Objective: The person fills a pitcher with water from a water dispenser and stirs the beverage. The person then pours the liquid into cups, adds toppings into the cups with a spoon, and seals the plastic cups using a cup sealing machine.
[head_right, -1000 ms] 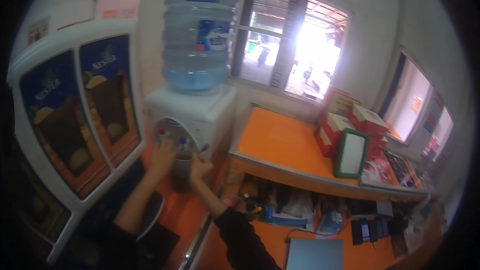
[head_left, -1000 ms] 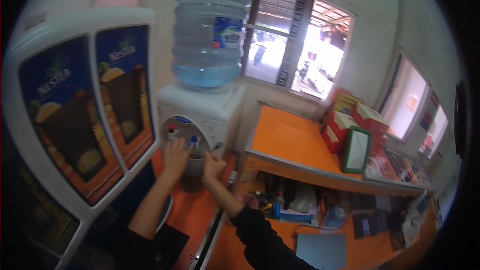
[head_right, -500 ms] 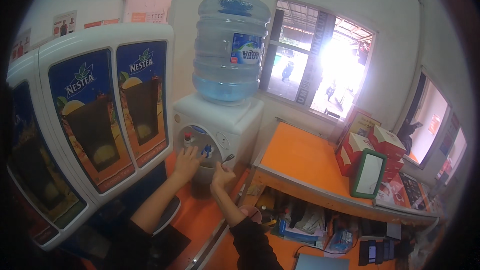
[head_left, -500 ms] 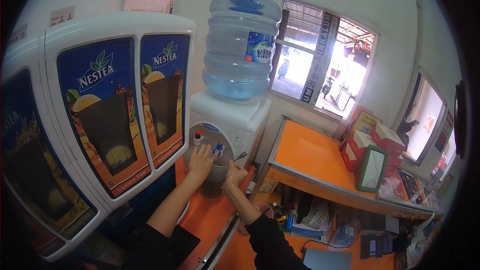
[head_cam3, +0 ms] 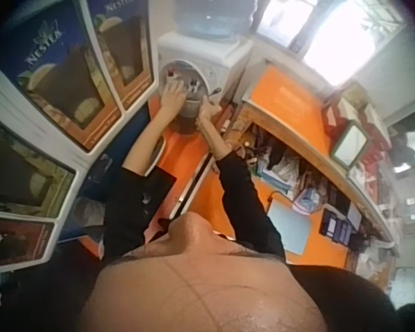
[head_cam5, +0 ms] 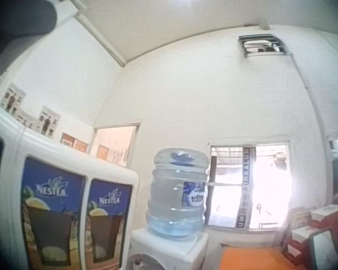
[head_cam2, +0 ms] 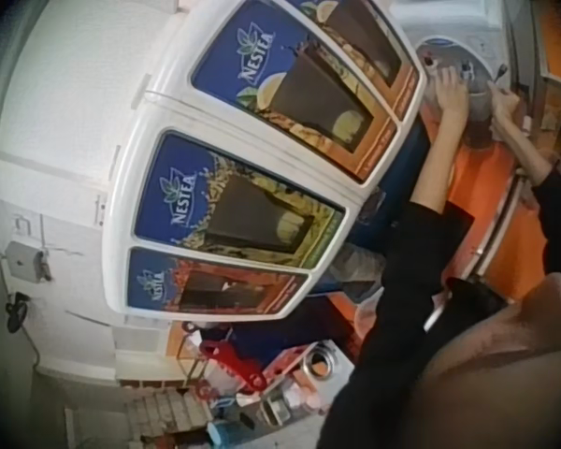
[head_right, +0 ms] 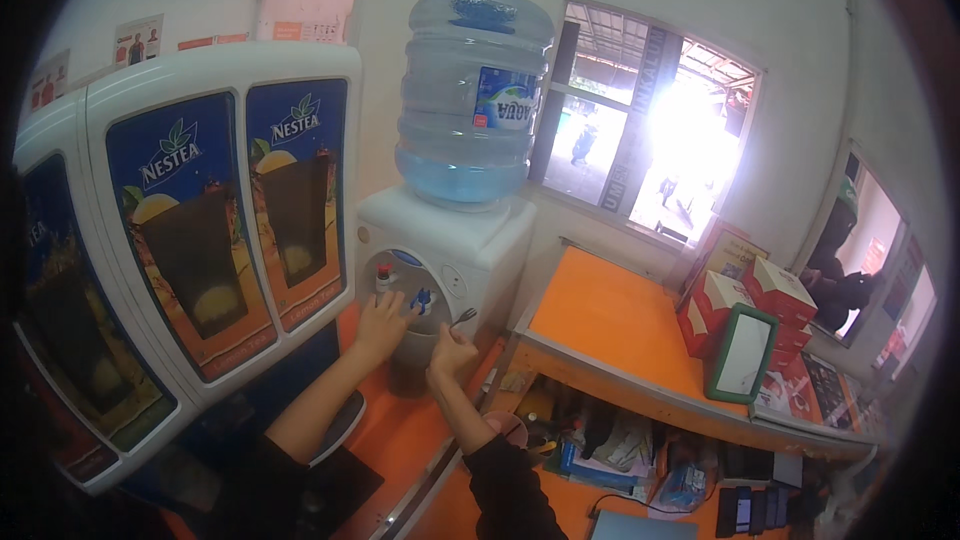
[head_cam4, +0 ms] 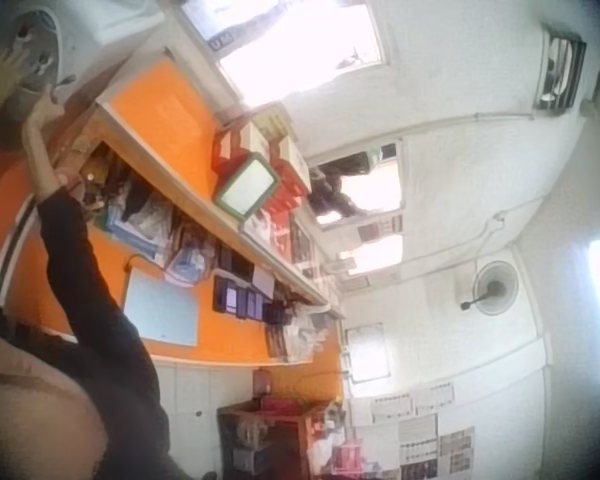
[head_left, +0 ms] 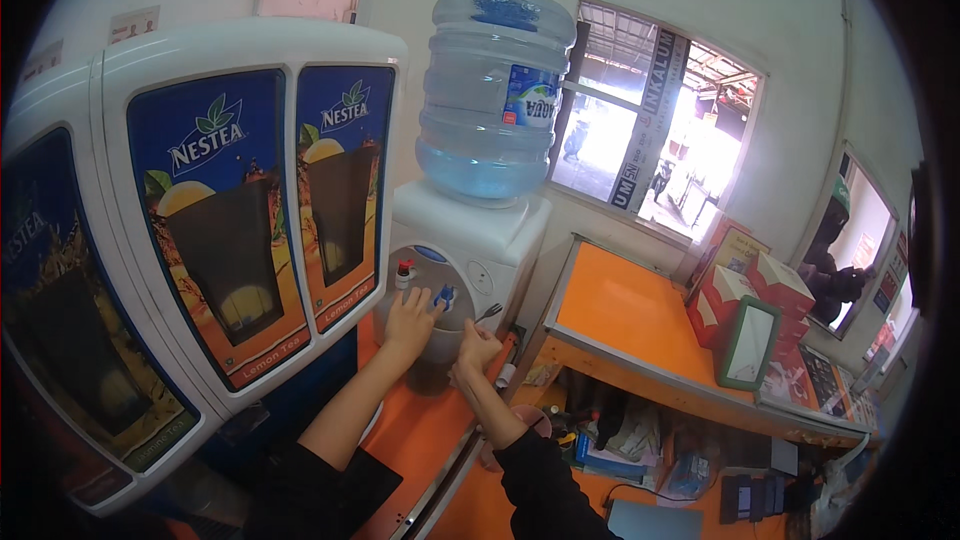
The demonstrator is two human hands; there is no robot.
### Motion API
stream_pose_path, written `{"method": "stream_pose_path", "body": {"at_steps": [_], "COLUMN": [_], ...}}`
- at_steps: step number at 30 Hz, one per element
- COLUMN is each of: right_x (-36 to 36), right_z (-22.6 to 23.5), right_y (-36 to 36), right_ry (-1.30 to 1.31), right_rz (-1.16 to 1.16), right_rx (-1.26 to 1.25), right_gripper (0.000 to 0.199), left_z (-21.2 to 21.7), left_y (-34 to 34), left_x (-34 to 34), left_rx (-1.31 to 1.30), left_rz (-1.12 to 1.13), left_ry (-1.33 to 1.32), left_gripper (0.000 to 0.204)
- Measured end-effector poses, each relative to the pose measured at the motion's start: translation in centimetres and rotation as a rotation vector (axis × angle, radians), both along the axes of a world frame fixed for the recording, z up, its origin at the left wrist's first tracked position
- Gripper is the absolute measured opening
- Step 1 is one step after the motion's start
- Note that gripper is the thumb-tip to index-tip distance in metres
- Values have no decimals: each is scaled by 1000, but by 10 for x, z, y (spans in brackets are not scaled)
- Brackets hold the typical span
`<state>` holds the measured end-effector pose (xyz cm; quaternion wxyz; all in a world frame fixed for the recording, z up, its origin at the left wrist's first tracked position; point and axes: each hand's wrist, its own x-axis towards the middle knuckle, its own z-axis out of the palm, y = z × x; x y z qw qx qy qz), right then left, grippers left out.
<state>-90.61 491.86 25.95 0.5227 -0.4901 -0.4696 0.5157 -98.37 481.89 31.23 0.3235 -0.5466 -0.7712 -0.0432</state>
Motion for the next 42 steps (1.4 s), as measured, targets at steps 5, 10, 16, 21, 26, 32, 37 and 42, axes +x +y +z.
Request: {"method": "stream_pose_path", "body": {"at_steps": [5, 10, 16, 21, 26, 32, 37, 42], "right_x": [-3, -6, -6, -4, -3, -4, -5, -5], "right_z": [1, -7, -7, -3, -11, -10, -19, -12], "right_y": [-3, 5, 3, -2, 6, 5, 12, 6], "right_ry": [-15, 111, 69, 64, 61, 24, 3, 27], "right_rz": [-3, -1, -22, 22, 8, 27, 16, 17], "right_rx": [2, 54, 52, 8, 42, 16, 51, -12], "right_gripper": [32, 32, 33, 33, 34, 35, 36, 35], "left_z": [-5, -4, -7, -10, 5, 18, 16, 28], "left_y": [-1, 2, 2, 0, 2, 3, 4, -6], "left_x": [-5, -3, -6, -7, -8, -12, -13, -5], "left_rx": [5, 6, 20, 41, 18, 2, 167, 130], "left_rz": [4, -4, 24, 26, -27, -30, -66, -46], "left_ry": [-23, -9, -4, 41, 10, 28, 53, 17], "left_gripper": [46, 45, 40, 37, 38, 44, 51, 53]}}
